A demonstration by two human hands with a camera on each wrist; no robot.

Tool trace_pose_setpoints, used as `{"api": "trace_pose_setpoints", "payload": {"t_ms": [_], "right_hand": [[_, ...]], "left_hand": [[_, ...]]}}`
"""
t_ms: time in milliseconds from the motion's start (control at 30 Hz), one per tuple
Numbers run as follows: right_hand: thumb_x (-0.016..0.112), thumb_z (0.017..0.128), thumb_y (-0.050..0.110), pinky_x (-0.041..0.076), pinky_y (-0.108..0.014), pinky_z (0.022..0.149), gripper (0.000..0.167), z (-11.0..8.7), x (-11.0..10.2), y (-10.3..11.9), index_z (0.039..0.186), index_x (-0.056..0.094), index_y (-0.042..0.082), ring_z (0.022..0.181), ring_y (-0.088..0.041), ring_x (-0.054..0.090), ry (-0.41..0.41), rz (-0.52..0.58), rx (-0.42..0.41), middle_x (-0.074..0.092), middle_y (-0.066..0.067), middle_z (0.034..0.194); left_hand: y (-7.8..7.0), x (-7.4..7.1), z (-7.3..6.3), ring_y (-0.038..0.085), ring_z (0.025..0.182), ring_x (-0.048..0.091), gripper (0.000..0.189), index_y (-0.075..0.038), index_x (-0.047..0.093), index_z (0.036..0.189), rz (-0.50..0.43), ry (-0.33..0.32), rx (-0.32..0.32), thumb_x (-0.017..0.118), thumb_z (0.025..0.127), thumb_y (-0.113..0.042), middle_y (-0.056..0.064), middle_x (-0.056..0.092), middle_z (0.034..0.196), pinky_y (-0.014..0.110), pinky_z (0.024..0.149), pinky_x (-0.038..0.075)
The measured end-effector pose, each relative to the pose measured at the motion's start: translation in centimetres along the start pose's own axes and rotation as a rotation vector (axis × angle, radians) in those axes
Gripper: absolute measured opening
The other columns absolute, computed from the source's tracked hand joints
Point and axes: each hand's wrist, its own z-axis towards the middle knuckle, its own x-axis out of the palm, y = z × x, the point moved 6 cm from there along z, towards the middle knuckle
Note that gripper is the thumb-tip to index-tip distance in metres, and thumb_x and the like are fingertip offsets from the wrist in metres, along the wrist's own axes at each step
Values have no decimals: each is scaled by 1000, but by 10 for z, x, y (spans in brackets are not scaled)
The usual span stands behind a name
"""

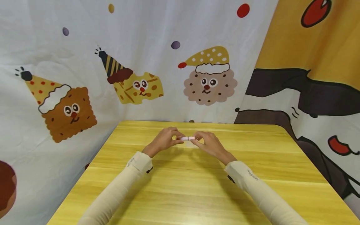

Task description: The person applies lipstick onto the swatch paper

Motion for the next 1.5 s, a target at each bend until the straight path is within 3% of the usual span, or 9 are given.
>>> {"api": "trace_pose_setpoints", "payload": {"t_ms": [233, 567, 733, 833, 1067, 1267, 1500], "right_hand": [[68, 102, 36, 53, -47, 80, 17, -1, 1, 4, 107, 75, 21, 95, -25, 69, -38, -42, -63, 76, 2, 102], [67, 103, 38, 54, -45, 76, 20, 1, 2, 8, 109, 75, 20, 95, -27, 71, -45, -31, -54, 76, -1, 105], [70, 100, 44, 55, -44, 74, 31, 0, 1, 7, 119, 75, 20, 100, -25, 70, -33, -7, -10, 75, 0, 112], [71, 98, 50, 57, -47, 81, 43, -1, 1, 6, 127, 73, 18, 107, -25, 70, -17, -13, 18, 74, 0, 119], [73, 96, 50, 52, -54, 98, 49, -7, -2, 2, 135, 70, 19, 118, -26, 67, -2, -38, 61, 70, -3, 133], [73, 95, 52, 50, -57, 101, 56, -17, -4, -9, 136, 68, 14, 121, -33, 66, 28, -64, 69, 67, -7, 138], [74, 95, 49, 50, -59, 100, 56, -31, -6, -28, 136, 68, 11, 124, -38, 63, 66, -80, 153, 66, -12, 139]], "left_hand": [[-1, -1, -1, 14, 82, 62, 26, -22, 81, 117, -17, 1, 6, 81, 93, -31, -5, 68, 94, 28, 67, 50], [1, -4, -2, 17, 84, 65, 27, -23, 81, 118, 7, -4, 5, 80, 92, -34, -5, 71, 95, 29, 70, 51], [5, -4, -3, 19, 87, 68, 28, -23, 81, 118, 26, -5, -4, 79, 93, -35, -6, 73, 94, 31, 72, 53], [11, -4, -4, 19, 85, 69, 26, -23, 81, 116, 9, -8, -37, 80, 92, -34, -7, 75, 93, 32, 72, 54], [29, -11, -12, 18, 88, 73, 22, -17, 79, 113, 3, -24, -98, 77, 96, -32, -2, 78, 100, 35, 77, 57], [53, -17, -22, 25, 97, 74, 23, -13, 74, 115, -27, -25, -206, 77, 97, -26, 3, 78, 107, 42, 85, 58], [86, -15, -39, 19, 97, 74, 20, -13, 73, 111, -35, 3, -365, 77, 96, -25, 3, 78, 106, 44, 85, 58]]}}
